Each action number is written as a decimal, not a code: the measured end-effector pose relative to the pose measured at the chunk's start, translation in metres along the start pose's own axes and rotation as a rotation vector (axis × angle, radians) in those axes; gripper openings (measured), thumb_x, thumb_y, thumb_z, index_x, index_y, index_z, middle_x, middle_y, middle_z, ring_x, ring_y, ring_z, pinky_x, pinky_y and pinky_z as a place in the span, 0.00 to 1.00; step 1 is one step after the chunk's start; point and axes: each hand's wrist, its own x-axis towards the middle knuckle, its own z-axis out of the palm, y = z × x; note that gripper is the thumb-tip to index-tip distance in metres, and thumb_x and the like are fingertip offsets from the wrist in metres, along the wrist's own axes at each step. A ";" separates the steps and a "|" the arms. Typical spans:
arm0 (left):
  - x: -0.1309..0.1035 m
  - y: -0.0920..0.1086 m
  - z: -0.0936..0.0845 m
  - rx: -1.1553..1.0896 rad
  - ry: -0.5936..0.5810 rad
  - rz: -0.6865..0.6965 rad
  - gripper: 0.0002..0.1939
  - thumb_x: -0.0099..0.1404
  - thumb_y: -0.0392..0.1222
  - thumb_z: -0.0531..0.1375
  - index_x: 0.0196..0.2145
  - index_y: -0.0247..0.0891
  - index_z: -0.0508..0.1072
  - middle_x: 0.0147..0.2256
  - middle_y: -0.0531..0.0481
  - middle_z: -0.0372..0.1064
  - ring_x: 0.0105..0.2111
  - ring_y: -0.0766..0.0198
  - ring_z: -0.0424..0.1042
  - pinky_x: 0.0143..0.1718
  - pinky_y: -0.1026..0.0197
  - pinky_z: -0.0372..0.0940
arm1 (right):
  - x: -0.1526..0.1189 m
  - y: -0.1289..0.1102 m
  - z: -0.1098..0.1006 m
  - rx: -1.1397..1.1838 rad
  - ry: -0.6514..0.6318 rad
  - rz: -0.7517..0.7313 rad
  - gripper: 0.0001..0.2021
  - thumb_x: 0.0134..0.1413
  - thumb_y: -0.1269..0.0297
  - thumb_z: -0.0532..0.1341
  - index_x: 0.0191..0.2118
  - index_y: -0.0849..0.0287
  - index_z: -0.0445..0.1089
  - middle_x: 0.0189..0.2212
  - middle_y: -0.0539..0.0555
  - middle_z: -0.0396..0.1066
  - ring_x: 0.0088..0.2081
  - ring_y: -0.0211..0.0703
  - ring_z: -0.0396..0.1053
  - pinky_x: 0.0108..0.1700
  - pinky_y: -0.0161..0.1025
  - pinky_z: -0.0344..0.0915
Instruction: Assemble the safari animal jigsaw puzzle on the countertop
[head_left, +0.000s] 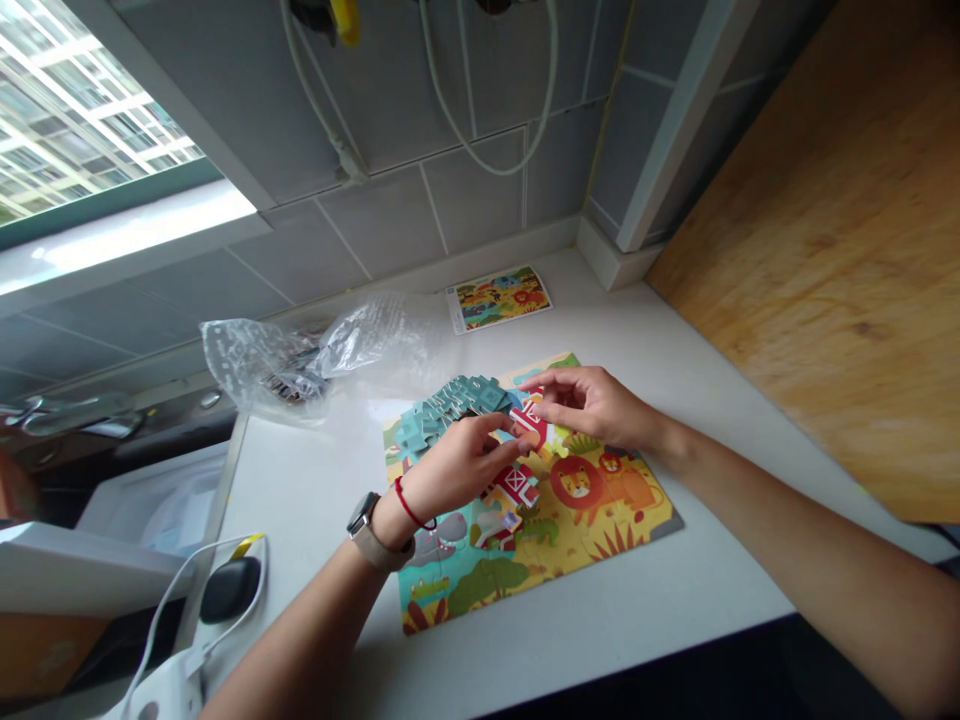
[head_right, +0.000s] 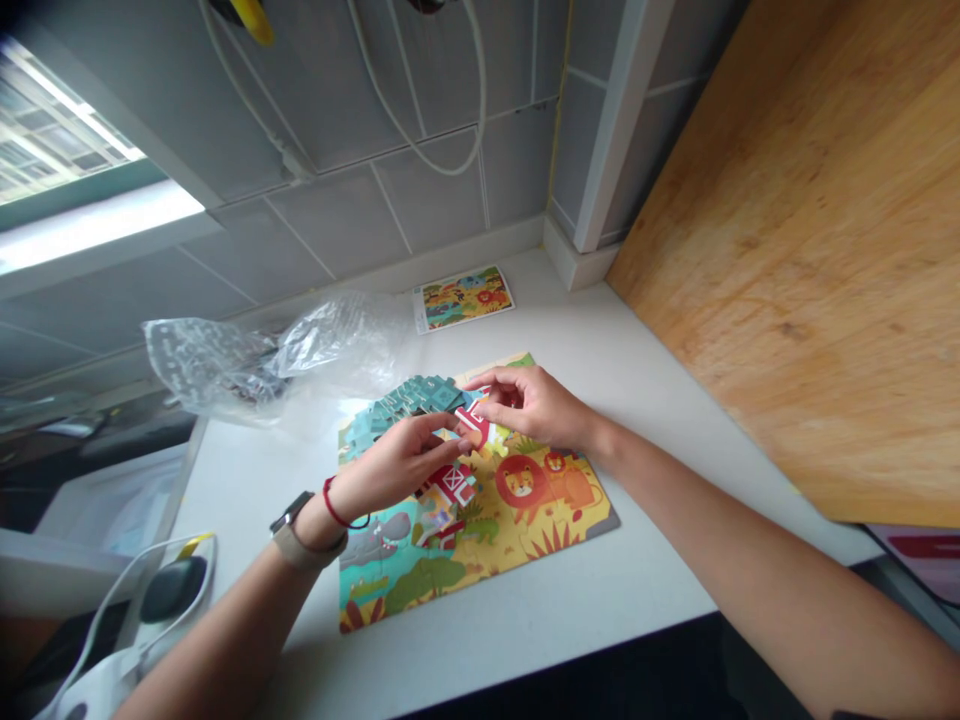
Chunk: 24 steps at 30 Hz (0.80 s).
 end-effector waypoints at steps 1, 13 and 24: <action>-0.002 -0.001 -0.002 0.040 0.003 -0.005 0.17 0.72 0.53 0.61 0.46 0.37 0.77 0.21 0.59 0.60 0.19 0.70 0.58 0.19 0.67 0.50 | 0.000 0.000 -0.001 -0.013 -0.020 0.000 0.20 0.58 0.54 0.69 0.52 0.60 0.80 0.26 0.48 0.72 0.28 0.38 0.67 0.32 0.37 0.64; -0.013 0.002 -0.026 -0.004 0.091 0.020 0.12 0.67 0.44 0.65 0.47 0.40 0.75 0.25 0.57 0.70 0.21 0.67 0.73 0.22 0.68 0.68 | -0.007 -0.010 0.001 -0.162 -0.117 -0.014 0.16 0.57 0.49 0.72 0.37 0.58 0.77 0.23 0.45 0.65 0.25 0.35 0.59 0.27 0.34 0.56; -0.004 0.002 -0.004 -0.215 0.197 0.038 0.14 0.71 0.52 0.63 0.41 0.39 0.71 0.32 0.50 0.77 0.28 0.61 0.80 0.27 0.62 0.76 | -0.010 -0.008 0.000 0.067 -0.345 0.159 0.28 0.56 0.60 0.73 0.61 0.58 0.69 0.29 0.45 0.75 0.30 0.39 0.75 0.35 0.36 0.68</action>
